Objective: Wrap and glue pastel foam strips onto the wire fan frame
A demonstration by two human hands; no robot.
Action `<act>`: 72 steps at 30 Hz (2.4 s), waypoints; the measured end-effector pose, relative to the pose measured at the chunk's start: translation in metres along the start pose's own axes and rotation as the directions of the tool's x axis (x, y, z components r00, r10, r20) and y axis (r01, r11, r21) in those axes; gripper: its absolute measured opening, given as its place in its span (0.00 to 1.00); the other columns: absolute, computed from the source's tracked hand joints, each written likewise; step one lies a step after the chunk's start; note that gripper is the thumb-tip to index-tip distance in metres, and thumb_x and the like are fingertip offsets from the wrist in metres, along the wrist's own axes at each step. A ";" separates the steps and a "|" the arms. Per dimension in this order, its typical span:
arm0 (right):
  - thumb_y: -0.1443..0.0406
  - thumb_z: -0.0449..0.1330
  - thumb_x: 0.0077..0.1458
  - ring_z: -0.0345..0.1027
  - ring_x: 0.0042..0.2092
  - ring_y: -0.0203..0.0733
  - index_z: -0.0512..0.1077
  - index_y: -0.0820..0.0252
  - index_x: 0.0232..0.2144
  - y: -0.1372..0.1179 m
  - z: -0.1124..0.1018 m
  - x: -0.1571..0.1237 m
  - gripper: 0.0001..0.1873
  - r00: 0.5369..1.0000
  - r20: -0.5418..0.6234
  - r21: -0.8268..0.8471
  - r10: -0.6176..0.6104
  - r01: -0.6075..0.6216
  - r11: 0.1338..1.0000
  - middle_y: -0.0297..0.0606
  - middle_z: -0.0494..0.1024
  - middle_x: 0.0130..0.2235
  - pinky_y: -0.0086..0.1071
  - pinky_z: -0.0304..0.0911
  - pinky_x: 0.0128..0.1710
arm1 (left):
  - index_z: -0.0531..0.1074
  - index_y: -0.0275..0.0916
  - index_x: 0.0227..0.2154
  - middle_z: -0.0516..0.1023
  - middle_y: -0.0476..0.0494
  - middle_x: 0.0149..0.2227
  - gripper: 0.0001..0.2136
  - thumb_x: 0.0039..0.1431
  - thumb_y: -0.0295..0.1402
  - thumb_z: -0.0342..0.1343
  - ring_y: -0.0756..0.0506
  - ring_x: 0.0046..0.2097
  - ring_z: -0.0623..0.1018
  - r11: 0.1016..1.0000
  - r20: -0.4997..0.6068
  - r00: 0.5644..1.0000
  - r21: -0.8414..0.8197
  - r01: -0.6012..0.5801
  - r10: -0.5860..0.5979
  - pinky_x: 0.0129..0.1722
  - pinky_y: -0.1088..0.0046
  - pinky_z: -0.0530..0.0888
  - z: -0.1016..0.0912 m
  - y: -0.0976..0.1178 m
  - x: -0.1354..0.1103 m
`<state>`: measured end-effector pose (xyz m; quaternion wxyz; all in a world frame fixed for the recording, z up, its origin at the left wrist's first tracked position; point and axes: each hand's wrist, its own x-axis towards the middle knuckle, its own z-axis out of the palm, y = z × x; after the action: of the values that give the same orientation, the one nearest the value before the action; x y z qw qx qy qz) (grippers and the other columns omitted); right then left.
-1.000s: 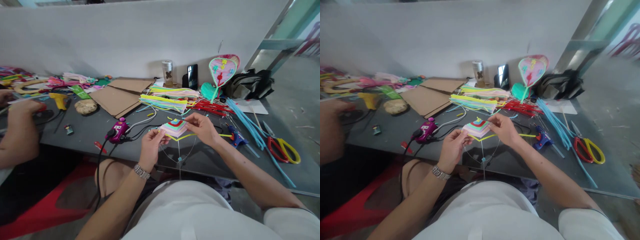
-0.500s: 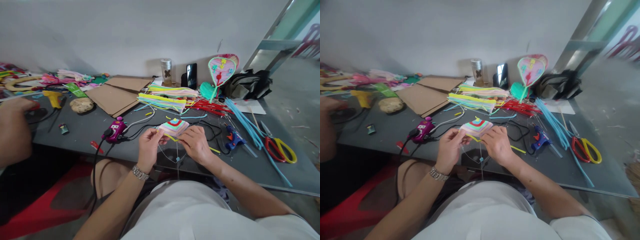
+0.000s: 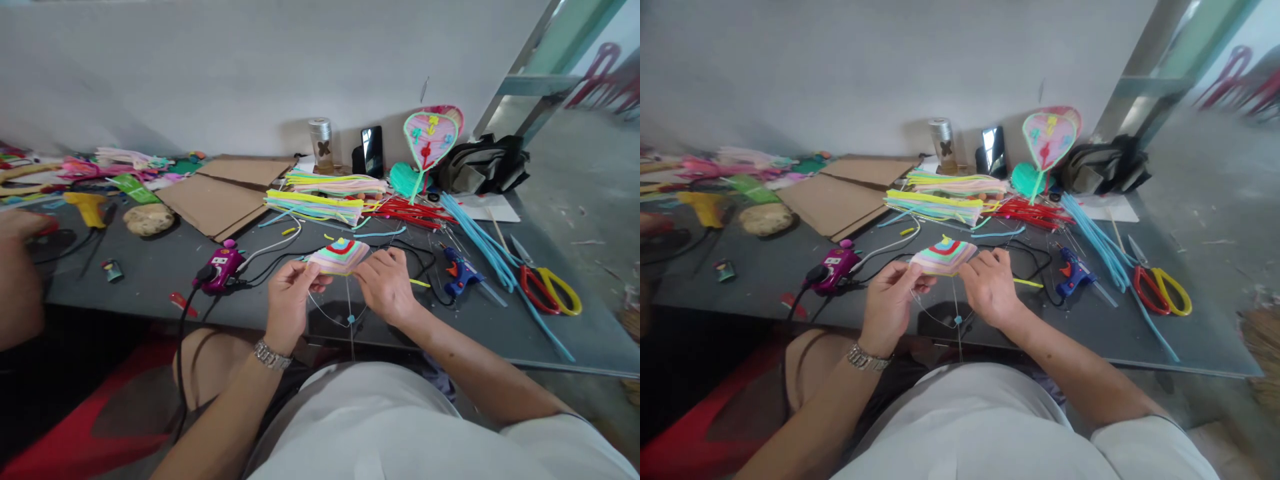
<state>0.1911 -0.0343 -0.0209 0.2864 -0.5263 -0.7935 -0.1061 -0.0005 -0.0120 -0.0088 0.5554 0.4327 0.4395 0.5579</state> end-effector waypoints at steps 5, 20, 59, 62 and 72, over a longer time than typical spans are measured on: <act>0.65 0.60 0.65 0.67 0.39 0.44 0.76 0.57 0.33 0.004 0.000 0.003 0.08 0.993 -0.045 0.158 0.109 -0.101 0.982 0.37 0.81 0.33 0.41 0.49 0.45 | 0.73 0.37 0.27 0.82 0.45 0.28 0.20 0.47 0.47 0.73 0.45 0.33 0.83 1.000 -0.009 1.000 0.014 -0.001 0.001 0.32 0.74 0.77 -0.002 0.000 0.002; 0.67 0.62 0.63 0.72 0.53 0.50 0.74 0.57 0.38 0.040 -0.002 0.009 0.01 0.998 -0.060 0.249 0.010 0.005 0.969 0.47 0.79 0.51 0.43 0.60 0.51 | 0.72 0.37 0.28 0.84 0.45 0.28 0.22 0.42 0.45 0.76 0.46 0.31 0.84 0.987 0.029 0.995 -0.127 0.097 -0.094 0.31 0.75 0.78 -0.002 0.000 0.013; 0.64 0.61 0.59 0.78 0.37 0.42 0.76 0.56 0.41 0.030 -0.029 0.002 0.07 0.950 0.103 0.675 0.293 -0.283 0.681 0.37 0.83 0.37 0.34 0.70 0.41 | 0.73 0.36 0.29 0.77 0.47 0.28 0.18 0.46 0.44 0.72 0.51 0.30 0.76 0.933 0.086 0.934 -0.069 0.352 -0.346 0.33 0.74 0.72 0.034 -0.003 -0.024; 0.64 0.61 0.59 0.77 0.38 0.42 0.75 0.56 0.43 0.031 -0.028 -0.002 0.09 0.945 0.146 0.669 0.291 -0.311 0.675 0.38 0.82 0.38 0.34 0.69 0.41 | 0.72 0.36 0.27 0.74 0.50 0.26 0.17 0.44 0.41 0.72 0.53 0.28 0.73 0.949 0.032 0.955 -0.105 0.296 -0.294 0.30 0.76 0.68 0.039 -0.005 -0.027; 0.66 0.60 0.56 0.71 0.32 0.39 0.68 0.56 0.49 0.023 -0.026 -0.008 0.17 0.900 0.304 0.613 0.312 -0.436 0.659 0.31 0.76 0.30 0.31 0.61 0.36 | 0.72 0.36 0.25 0.73 0.50 0.25 0.14 0.44 0.38 0.69 0.52 0.29 0.72 0.968 0.009 0.973 -0.101 0.229 -0.229 0.30 0.76 0.66 0.038 -0.002 -0.028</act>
<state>0.2228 -0.0429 -0.0067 0.4014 -0.5475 -0.6736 0.2921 0.0371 -0.0392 -0.0011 0.6367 0.3495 0.4584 0.5121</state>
